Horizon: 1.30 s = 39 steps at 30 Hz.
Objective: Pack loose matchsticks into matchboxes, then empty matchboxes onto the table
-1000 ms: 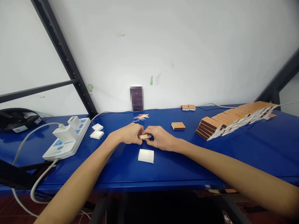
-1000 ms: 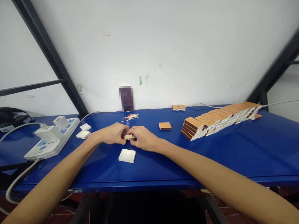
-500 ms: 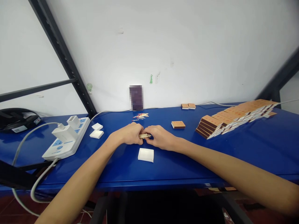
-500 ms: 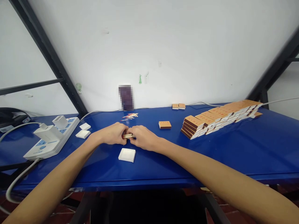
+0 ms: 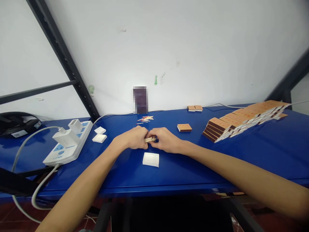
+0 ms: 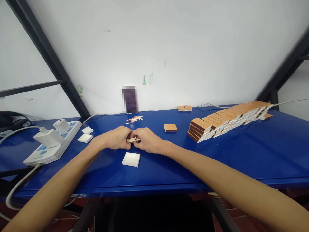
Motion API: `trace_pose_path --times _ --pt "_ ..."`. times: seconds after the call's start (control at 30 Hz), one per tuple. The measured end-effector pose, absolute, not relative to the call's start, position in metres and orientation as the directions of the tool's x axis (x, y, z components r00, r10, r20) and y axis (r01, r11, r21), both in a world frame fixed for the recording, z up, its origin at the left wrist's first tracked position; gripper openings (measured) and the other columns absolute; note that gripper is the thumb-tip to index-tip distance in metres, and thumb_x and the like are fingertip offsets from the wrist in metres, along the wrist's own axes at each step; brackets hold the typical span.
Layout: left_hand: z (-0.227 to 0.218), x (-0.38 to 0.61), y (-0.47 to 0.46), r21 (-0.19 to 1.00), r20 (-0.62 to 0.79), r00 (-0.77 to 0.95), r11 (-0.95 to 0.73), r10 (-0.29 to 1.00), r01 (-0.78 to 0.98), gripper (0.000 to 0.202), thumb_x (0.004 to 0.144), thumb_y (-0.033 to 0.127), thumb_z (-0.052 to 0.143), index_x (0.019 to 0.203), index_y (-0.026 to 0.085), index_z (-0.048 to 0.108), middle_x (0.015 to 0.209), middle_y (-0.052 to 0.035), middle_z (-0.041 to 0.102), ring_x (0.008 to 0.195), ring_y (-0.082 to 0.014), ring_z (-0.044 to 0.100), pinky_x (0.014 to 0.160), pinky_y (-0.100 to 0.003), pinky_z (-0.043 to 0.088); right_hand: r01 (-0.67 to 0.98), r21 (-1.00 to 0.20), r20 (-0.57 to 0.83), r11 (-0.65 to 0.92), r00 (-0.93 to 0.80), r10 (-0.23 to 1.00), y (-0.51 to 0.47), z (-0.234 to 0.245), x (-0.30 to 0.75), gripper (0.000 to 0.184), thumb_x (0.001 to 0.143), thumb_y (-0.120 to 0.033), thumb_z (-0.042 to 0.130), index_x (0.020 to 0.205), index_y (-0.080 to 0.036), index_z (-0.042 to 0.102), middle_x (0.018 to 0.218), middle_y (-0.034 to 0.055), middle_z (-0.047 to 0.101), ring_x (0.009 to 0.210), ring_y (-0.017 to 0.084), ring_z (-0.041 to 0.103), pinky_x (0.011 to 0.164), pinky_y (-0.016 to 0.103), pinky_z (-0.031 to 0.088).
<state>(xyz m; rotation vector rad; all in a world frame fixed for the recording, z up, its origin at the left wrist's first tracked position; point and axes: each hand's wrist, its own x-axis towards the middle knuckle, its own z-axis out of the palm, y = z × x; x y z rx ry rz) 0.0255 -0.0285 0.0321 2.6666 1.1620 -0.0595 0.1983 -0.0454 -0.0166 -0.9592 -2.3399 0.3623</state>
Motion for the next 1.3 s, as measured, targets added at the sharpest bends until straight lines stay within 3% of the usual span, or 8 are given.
trace_pose_path --times 0.33,0.63,0.93,1.3 --pt "0.0353 0.0265 -0.0303 0.200 -0.145 0.684 -0.656 0.715 0.728 0.011 0.060 0.023 0.058 0.059 0.020 0.048 0.053 0.0028 0.052 0.047 -0.0121 0.045 0.046 -0.026 0.029 0.541 -0.439 0.435 0.718 -0.571 0.696 -0.0443 -0.0202 0.1998 0.014 0.076 -0.011 0.061 0.087 -0.017 0.067 0.079 0.0017 0.066 0.068 0.013 0.056 0.064 0.024 0.039" --pt "0.0405 0.0246 -0.0299 0.187 -0.166 0.675 -0.650 0.718 0.737 0.008 0.061 0.025 0.056 0.062 0.019 0.051 0.056 0.0019 0.053 0.050 -0.0128 0.046 0.048 -0.026 0.030 0.540 -0.451 0.425 0.710 -0.570 0.703 -0.0460 -0.0187 0.1996 0.016 0.076 -0.010 0.060 0.088 -0.017 0.067 0.081 0.0018 0.067 0.068 0.012 0.056 0.064 0.024 0.039" --pt "0.0407 0.0267 -0.0239 0.171 -0.194 0.713 -0.693 0.673 0.701 0.013 0.060 0.025 0.057 0.055 0.019 0.046 0.047 0.0048 0.038 0.045 -0.0104 0.034 0.046 -0.027 0.025 0.532 -0.483 0.385 0.695 -0.584 0.714 -0.0437 -0.0178 0.1997 0.018 0.075 -0.010 0.060 0.090 -0.016 0.067 0.081 0.0012 0.069 0.067 0.011 0.057 0.062 0.023 0.038" --pt "0.0414 0.0264 -0.0211 0.179 -0.212 0.709 -0.687 0.672 0.704 0.012 0.060 0.023 0.059 0.057 0.018 0.049 0.048 0.0054 0.039 0.045 -0.0097 0.033 0.046 -0.027 0.024 0.537 -0.537 0.354 0.650 -0.556 0.752 -0.0439 -0.0164 0.1993 0.020 0.073 -0.012 0.063 0.093 -0.016 0.068 0.081 0.0012 0.070 0.067 0.012 0.059 0.061 0.022 0.039"
